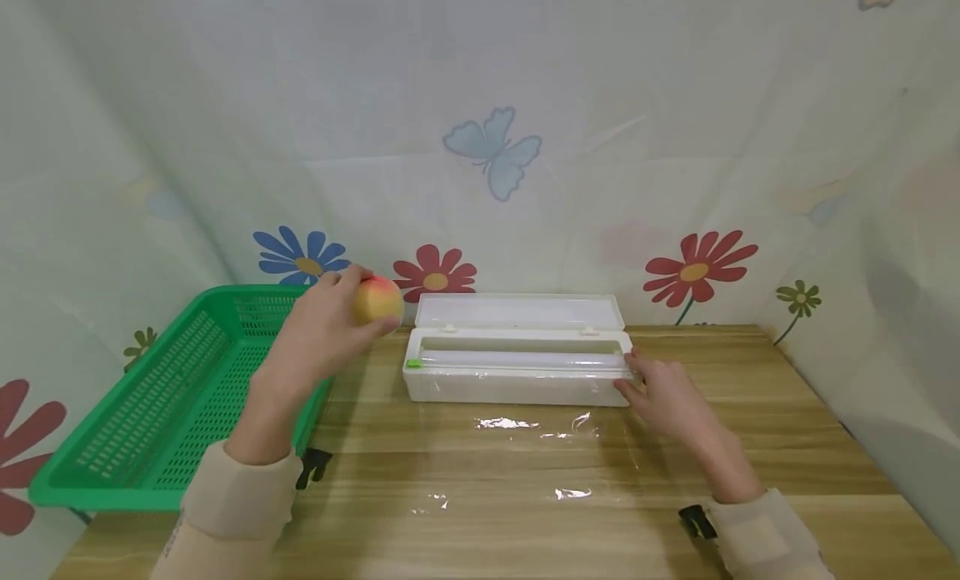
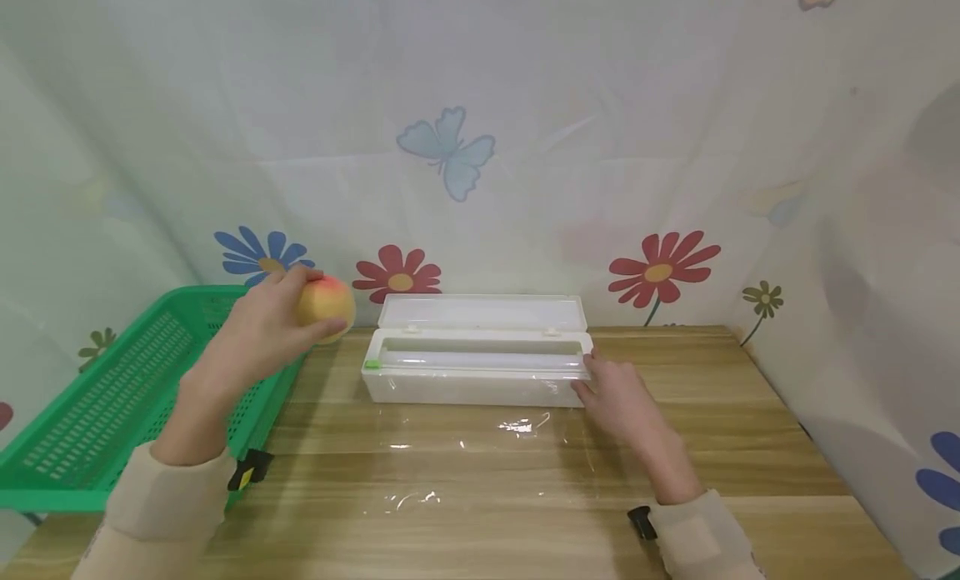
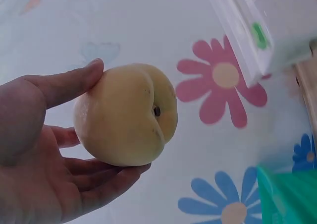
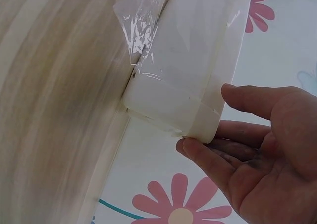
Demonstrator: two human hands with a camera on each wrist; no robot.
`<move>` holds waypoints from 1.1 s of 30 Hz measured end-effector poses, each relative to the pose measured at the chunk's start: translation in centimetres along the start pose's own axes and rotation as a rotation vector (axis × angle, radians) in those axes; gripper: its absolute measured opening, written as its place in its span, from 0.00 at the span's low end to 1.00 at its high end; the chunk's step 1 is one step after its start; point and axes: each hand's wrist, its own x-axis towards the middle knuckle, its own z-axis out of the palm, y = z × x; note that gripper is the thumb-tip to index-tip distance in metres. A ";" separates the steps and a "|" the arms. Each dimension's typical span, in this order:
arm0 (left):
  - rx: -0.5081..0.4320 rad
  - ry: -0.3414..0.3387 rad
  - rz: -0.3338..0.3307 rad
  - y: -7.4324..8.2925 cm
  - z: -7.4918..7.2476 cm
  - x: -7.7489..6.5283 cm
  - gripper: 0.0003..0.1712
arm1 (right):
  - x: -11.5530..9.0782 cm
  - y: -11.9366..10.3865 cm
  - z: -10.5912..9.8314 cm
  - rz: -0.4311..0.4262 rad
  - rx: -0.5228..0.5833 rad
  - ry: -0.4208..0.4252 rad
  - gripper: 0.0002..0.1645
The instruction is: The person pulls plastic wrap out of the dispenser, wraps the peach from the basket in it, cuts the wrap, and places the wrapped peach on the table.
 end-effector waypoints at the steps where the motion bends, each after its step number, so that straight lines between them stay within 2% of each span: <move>1: -0.008 0.004 0.006 0.4 0.2 -0.2 0.36 | 0.0 0.1 -0.1 -0.001 0.000 0.000 0.29; 7: -0.056 -0.001 0.043 2.1 2.5 -1.2 0.39 | -0.1 0.1 -0.2 0.002 0.008 0.003 0.29; 14: -0.081 -0.039 0.082 3.6 6.2 -1.8 0.39 | -0.2 0.1 -0.1 0.002 0.019 0.011 0.29; 19: -0.127 -0.105 0.154 4.7 8.5 -2.3 0.36 | -0.2 0.3 -0.1 -0.005 0.016 0.017 0.28; 23: -0.186 -0.152 0.223 5.3 10.2 -2.4 0.34 | -0.2 0.4 -0.3 0.000 0.015 0.008 0.29; 27: -0.206 -0.202 0.292 5.7 11.6 -2.6 0.32 | -0.2 0.5 -0.4 -0.003 0.019 0.002 0.28; 33: -0.235 -0.237 0.355 6.2 13.4 -3.1 0.31 | -0.3 0.5 -0.5 0.000 0.039 -0.007 0.26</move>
